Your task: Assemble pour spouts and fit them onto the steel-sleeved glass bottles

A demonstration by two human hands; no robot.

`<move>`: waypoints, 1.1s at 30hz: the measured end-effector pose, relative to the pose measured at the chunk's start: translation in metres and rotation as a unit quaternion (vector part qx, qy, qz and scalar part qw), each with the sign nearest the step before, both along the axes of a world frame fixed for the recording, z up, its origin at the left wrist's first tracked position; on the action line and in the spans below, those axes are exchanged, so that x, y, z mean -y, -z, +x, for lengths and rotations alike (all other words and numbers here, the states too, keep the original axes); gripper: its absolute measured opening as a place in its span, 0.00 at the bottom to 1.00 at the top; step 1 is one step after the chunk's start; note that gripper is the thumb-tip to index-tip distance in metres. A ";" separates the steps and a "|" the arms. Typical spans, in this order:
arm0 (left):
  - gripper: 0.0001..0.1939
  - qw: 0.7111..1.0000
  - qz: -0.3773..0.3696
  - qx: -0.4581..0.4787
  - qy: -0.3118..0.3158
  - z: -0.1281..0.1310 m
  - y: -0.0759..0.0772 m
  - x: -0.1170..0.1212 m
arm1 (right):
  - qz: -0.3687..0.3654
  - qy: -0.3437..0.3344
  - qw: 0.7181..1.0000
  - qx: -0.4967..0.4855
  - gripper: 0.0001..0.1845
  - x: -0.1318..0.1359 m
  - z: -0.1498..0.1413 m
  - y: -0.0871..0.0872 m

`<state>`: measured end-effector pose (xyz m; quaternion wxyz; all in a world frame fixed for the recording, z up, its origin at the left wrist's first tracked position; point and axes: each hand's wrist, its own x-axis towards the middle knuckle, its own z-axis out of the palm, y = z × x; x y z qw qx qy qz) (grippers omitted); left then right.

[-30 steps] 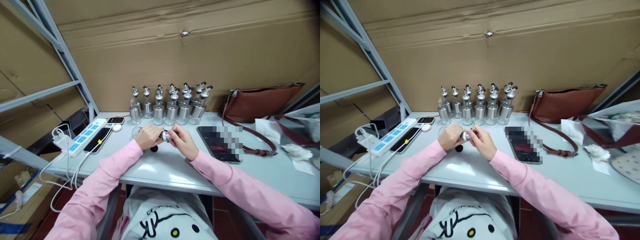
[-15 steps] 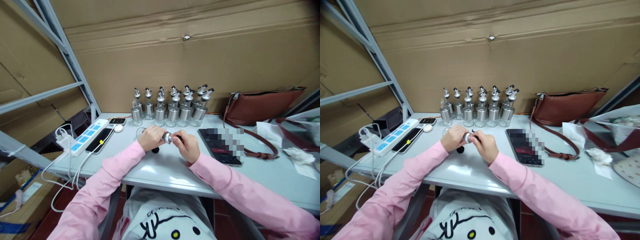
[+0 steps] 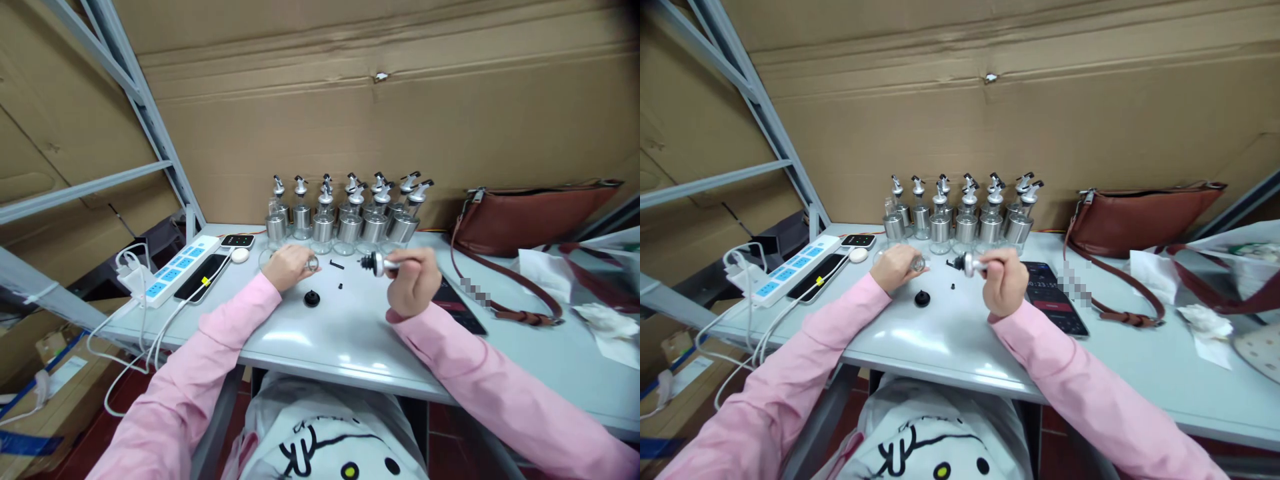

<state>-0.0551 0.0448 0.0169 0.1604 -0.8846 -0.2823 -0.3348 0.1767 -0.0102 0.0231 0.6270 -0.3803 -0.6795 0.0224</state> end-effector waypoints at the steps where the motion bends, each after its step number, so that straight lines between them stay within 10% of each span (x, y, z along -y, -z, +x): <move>1: 0.18 1.000 -0.006 0.029 -0.009 -0.004 -0.001 -0.001 | 0.008 0.015 0.999 -0.043 0.23 -0.003 0.000 0.002; 11: 0.17 0.943 -0.108 0.314 -0.036 0.005 -0.031 -0.039 | -0.050 -0.075 0.994 -0.063 0.11 -0.017 -0.010 0.005; 20: 0.13 0.904 -0.210 0.348 -0.129 0.022 -0.009 -0.098 | -0.077 -0.075 0.994 -0.037 0.10 -0.020 -0.009 0.005; 28: 0.14 0.938 -0.112 0.299 -0.134 0.021 -0.004 -0.125 | -0.057 -0.078 0.995 -0.014 0.09 -0.018 -0.012 0.009; 33: 0.24 0.961 -0.069 0.213 -0.159 0.017 -0.006 -0.102 | -0.044 -0.072 0.996 0.007 0.09 -0.017 -0.012 0.009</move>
